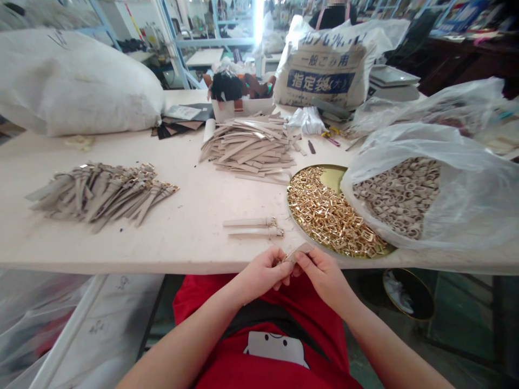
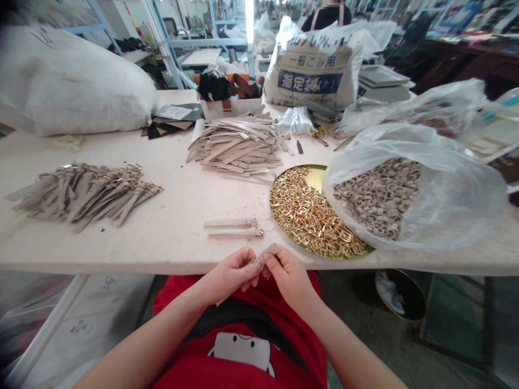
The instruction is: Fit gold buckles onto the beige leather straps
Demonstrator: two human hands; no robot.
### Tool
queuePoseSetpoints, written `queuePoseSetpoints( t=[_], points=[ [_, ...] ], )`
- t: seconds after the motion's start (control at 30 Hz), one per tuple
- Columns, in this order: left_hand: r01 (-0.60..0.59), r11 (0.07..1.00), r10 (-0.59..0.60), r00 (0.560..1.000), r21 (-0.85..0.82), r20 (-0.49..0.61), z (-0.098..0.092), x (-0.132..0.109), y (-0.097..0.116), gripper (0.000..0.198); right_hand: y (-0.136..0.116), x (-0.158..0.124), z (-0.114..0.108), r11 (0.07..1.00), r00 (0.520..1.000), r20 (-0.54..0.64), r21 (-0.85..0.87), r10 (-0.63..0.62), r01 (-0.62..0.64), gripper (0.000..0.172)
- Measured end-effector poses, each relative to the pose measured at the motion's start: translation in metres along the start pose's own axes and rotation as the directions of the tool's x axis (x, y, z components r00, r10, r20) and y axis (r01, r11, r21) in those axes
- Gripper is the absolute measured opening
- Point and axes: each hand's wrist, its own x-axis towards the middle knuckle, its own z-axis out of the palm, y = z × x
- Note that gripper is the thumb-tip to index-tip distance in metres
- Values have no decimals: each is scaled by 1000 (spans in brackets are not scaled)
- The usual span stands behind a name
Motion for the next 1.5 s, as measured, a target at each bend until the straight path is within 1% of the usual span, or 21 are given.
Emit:
queuePoseSetpoints(
  t=[0.1, 0.13, 0.2, 0.27, 0.37, 0.4, 0.47, 0.53, 0.63, 0.7, 0.77, 0.83, 0.9, 0.97, 1.03, 1.1, 1.17, 1.23, 1.33, 1.43, 1.5],
  points=[
    [12, 1000, -12, 1000, 19, -3, -1, 3, -3, 26, 7, 1, 2, 986, 992, 53, 115, 113, -118, 34],
    [18, 999, -18, 1000, 26, -8, -2, 4, -4, 26, 9, 1, 4, 979, 989, 67, 150, 129, -138, 34],
    [35, 999, -34, 999, 40, -23, -2, 5, -6, 26, 11, 2, 5, 976, 991, 71, 177, 113, -124, 31],
    [53, 995, -48, 997, 83, -57, -2, 6, -7, 24, 11, 2, 6, 981, 993, 72, 165, 92, -103, 27],
    [43, 979, -15, 990, 197, -143, 0, 4, -6, 22, 9, 4, 5, 965, 986, 105, 214, 133, -153, 23],
    [26, 976, 8, 988, 217, -156, 1, 3, -4, 21, 9, 5, 4, 947, 979, 132, 266, 153, -183, 22],
    [-5, 979, 34, 990, 203, -140, 2, 1, -1, 19, 9, 6, 3, 886, 961, 208, 389, 181, -251, 21],
    [-7, 988, 21, 996, 153, -87, 2, -1, 2, 19, 10, 6, 3, 809, 936, 290, 491, 197, -323, 20],
    [13, 996, -10, 1000, 89, -28, 0, -4, 3, 20, 12, 5, 3, 735, 914, 344, 559, 216, -384, 20],
    [19, 998, -19, 1000, 60, -11, -2, -4, 2, 20, 13, 3, 3, 731, 913, 347, 562, 216, -387, 19],
    [36, 998, -36, 999, 49, -11, -4, -4, -1, 20, 13, 1, 4, 762, 925, 320, 541, 204, -355, 20],
    [64, 996, -62, 998, 61, -32, -3, -3, -3, 21, 12, -2, 5, 834, 948, 263, 470, 181, -290, 22],
    [81, 991, -75, 995, 102, -68, -1, -2, -5, 20, 11, -3, 5, 916, 969, 199, 345, 144, -207, 24],
    [91, 982, -73, 991, 168, -110, 2, -2, -6, 20, 11, -4, 6, 951, 978, 169, 261, 122, -164, 23],
    [93, 972, -64, 988, 215, -138, 5, -4, -5, 18, 11, -3, 5, 922, 968, 202, 324, 150, -210, 22],
    [84, 975, -59, 991, 204, -123, 6, -7, -2, 19, 13, -3, 4, 831, 935, 304, 462, 180, -310, 21],
    [58, 987, -49, 997, 148, -61, 6, -11, 2, 23, 14, -4, 3, 736, 901, 403, 559, 161, -382, 19],
    [35, 996, -36, 999, 87, 8, 4, -15, 6, 27, 15, -5, 1, 686, 883, 454, 604, 123, -406, 17],
    [29, 999, -31, 998, 33, 46, 1, -16, 7, 28, 16, -7, 1, 668, 884, 456, 625, 107, -404, 16],
    [29, 999, -29, 999, 26, 31, 0, -13, 5, 29, 17, -8, 2, 701, 907, 405, 612, 120, -366, 19],
    [30, 998, -31, 999, 55, 10, 0, -11, 4, 28, 17, -8, 4, 722, 920, 372, 603, 122, -340, 22]
  ],
)
